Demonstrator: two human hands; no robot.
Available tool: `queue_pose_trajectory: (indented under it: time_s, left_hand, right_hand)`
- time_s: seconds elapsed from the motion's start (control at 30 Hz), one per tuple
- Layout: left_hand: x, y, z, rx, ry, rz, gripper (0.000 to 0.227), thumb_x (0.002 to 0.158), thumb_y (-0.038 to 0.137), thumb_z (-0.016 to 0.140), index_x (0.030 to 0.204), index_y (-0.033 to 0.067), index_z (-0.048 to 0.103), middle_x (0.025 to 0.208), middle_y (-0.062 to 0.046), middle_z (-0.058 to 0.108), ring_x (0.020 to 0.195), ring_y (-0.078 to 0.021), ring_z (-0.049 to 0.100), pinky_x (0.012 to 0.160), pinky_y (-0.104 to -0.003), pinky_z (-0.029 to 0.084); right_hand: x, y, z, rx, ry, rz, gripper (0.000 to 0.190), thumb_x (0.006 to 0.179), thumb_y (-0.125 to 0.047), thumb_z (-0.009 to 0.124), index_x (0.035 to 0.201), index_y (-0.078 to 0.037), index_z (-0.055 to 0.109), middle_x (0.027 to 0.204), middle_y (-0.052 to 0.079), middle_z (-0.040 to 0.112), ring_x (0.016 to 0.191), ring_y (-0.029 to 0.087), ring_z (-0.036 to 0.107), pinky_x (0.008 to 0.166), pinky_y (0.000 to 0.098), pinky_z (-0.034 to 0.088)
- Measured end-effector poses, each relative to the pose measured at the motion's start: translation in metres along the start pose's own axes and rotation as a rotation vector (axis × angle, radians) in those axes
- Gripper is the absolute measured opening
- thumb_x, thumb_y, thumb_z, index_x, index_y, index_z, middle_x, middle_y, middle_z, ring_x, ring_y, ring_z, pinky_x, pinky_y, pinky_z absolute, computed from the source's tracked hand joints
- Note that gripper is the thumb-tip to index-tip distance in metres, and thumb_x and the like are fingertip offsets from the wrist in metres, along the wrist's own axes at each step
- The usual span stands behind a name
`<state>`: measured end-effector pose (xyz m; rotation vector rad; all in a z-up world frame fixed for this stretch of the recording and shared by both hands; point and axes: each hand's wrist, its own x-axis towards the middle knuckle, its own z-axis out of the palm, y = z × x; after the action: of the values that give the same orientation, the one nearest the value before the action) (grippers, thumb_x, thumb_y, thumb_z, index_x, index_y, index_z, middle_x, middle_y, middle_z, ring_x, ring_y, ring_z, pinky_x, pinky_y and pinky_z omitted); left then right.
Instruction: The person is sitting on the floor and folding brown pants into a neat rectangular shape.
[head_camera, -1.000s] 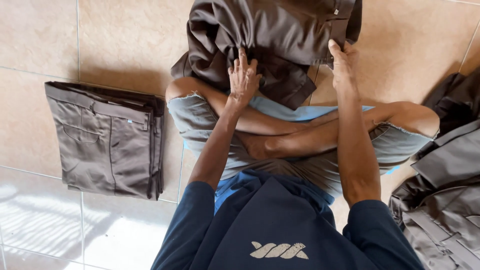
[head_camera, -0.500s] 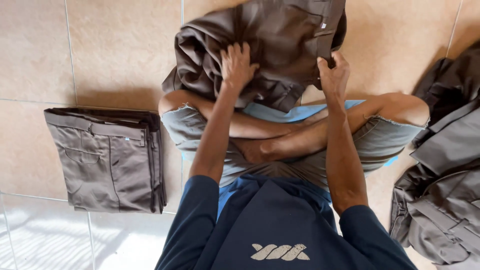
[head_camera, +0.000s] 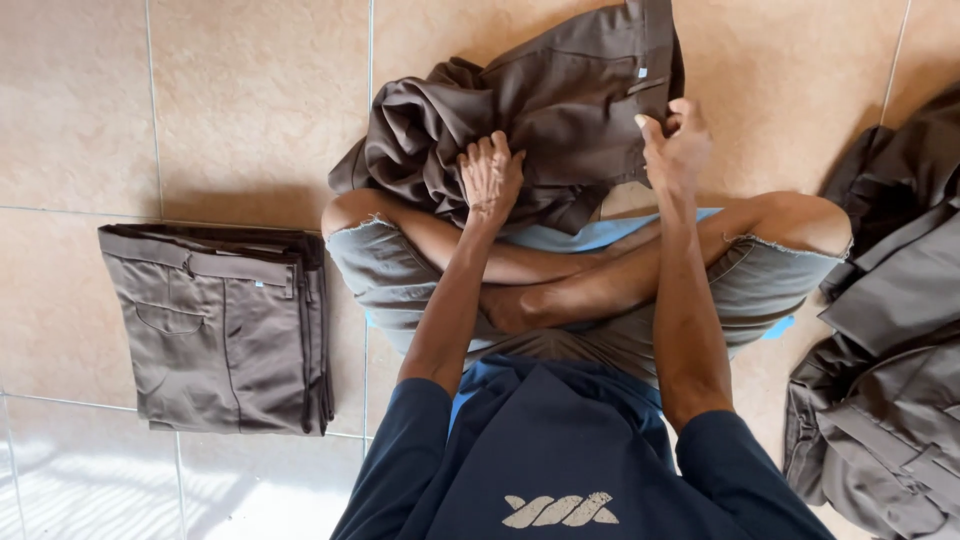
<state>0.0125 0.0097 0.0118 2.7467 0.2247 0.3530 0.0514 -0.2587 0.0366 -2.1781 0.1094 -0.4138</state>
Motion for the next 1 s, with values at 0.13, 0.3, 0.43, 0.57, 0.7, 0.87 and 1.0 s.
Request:
queue_pose_trajectory:
  time_s: [0.13,0.3,0.43,0.57,0.7,0.87,1.0]
  left_hand:
    - [-0.003,-0.02,0.03,-0.017,0.138,0.001,0.042,0.086,0.044,0.073,0.113,0.0162,0.055,0.091,-0.003,0.063,0.081,-0.0299,0.065,0.069,-0.049,0.05]
    - [0.002,-0.001,-0.032,-0.11,-0.293,0.029,0.076,0.077,0.048,0.087,0.133,0.0167,0.047,0.135,-0.013,0.047,0.12,-0.0366,0.055,0.096,-0.055,0.043]
    - [0.029,0.036,-0.102,-0.335,-0.367,0.25,0.1,0.081,0.077,0.072,0.156,0.0196,0.041,0.166,-0.005,0.037,0.157,-0.0276,0.027,0.125,-0.067,0.008]
    - [0.037,0.054,-0.132,-0.66,-0.356,0.396,0.099,0.081,0.058,0.091,0.159,0.0238,0.041,0.169,0.001,0.036,0.162,-0.0229,0.024,0.134,-0.06,0.006]
    - [0.033,0.065,-0.169,-0.903,-0.437,0.484,0.063,0.087,0.029,0.087,0.14,0.0163,0.057,0.125,-0.005,0.063,0.112,-0.0189,0.051,0.098,-0.043,0.032]
    - [0.02,0.069,-0.191,-1.062,-0.427,0.485,0.042,0.093,0.015,0.08,0.131,0.0095,0.063,0.097,-0.005,0.08,0.065,-0.0123,0.067,0.059,-0.028,0.052]
    - [0.034,0.055,-0.182,-1.1,-0.15,0.317,0.023,0.097,0.012,0.073,0.12,0.0118,0.071,0.094,-0.003,0.078,0.062,-0.0087,0.062,0.058,-0.024,0.053]
  right_hand:
    - [-0.005,0.061,0.022,-0.11,-0.239,0.591,0.072,0.087,-0.08,0.074,0.139,-0.032,0.06,0.136,0.0,0.065,0.123,0.021,0.065,0.103,0.0376,0.055]
    - [-0.001,0.0,-0.008,0.362,-0.298,0.359,0.017,0.097,-0.029,0.077,0.114,-0.025,0.074,0.094,0.0,0.068,0.087,0.009,0.063,0.078,0.0272,0.054]
    - [-0.01,-0.086,-0.043,0.721,-0.552,0.203,0.042,0.101,0.001,0.06,0.143,-0.002,0.055,0.123,0.002,0.065,0.106,0.006,0.057,0.096,0.0189,0.044]
    - [-0.025,-0.141,-0.068,0.414,-0.59,0.051,0.039,0.098,0.004,0.061,0.138,0.005,0.06,0.11,0.007,0.067,0.089,0.01,0.055,0.077,0.0214,0.044]
    - [-0.037,-0.148,-0.079,0.392,-0.614,-0.121,0.025,0.101,0.012,0.061,0.123,0.003,0.07,0.087,-0.001,0.058,0.068,0.006,0.039,0.059,0.0222,0.031]
    - [-0.034,-0.173,-0.088,0.377,-0.62,-0.24,0.016,0.1,0.018,0.063,0.111,0.007,0.068,0.078,0.001,0.052,0.06,0.009,0.031,0.054,0.0263,0.026]
    - [-0.027,-0.187,-0.074,0.37,-0.524,-0.225,0.028,0.106,0.005,0.061,0.133,0.008,0.056,0.105,0.015,0.054,0.083,0.018,0.047,0.072,0.0309,0.041]
